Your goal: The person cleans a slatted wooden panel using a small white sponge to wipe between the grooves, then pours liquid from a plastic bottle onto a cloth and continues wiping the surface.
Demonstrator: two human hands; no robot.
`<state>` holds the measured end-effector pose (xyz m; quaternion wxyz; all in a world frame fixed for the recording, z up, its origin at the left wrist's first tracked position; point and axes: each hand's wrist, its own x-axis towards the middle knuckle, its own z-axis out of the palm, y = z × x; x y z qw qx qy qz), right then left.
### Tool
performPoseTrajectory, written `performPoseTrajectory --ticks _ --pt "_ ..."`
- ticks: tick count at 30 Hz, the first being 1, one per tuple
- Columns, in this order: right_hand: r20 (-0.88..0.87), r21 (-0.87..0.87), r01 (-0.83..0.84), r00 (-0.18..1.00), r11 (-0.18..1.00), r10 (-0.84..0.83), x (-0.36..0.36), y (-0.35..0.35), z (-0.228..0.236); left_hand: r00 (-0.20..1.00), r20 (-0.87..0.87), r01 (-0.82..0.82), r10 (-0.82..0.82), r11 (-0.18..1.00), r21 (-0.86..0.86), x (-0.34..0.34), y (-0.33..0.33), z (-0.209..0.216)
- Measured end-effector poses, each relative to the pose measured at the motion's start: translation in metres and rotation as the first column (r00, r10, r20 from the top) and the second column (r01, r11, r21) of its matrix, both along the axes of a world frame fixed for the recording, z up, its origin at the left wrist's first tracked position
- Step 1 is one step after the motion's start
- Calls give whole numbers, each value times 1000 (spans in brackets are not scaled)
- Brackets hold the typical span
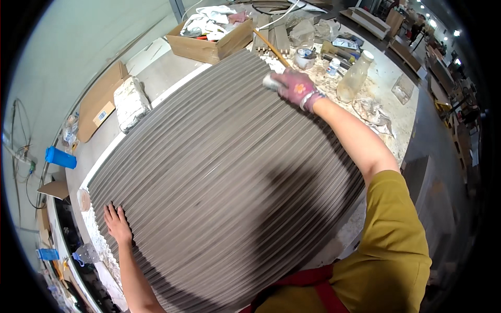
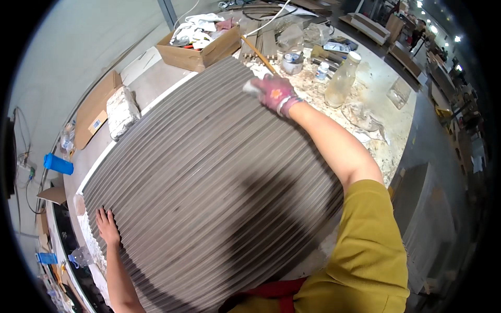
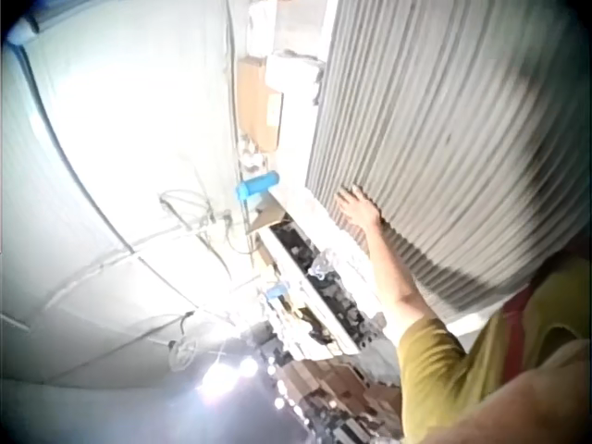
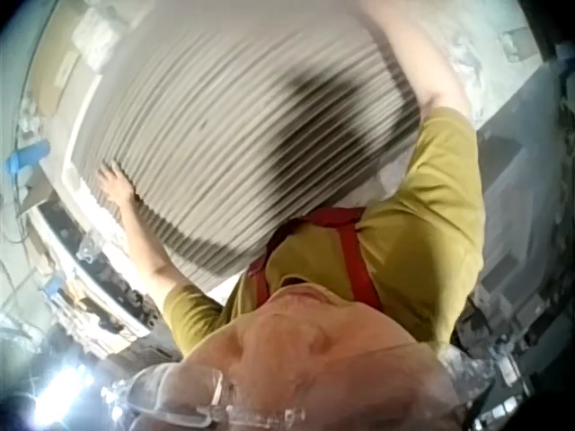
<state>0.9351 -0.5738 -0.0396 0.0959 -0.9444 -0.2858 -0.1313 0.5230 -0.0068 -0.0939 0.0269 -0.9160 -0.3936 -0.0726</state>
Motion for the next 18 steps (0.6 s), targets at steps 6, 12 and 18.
performPoseTrajectory --ticks 6,12,18 --pt "-25 -48 249 968 967 -250 19 -3 30 1000 -8 -21 20 999 -30 16 -6 8" --pt "91 303 -701 696 646 713 -179 267 12 996 1 -88 89 992 -87 3 -22 24" --pt "-398 349 -414 746 841 533 -177 310 -41 999 4 -49 50 997 -53 16 -23 13"
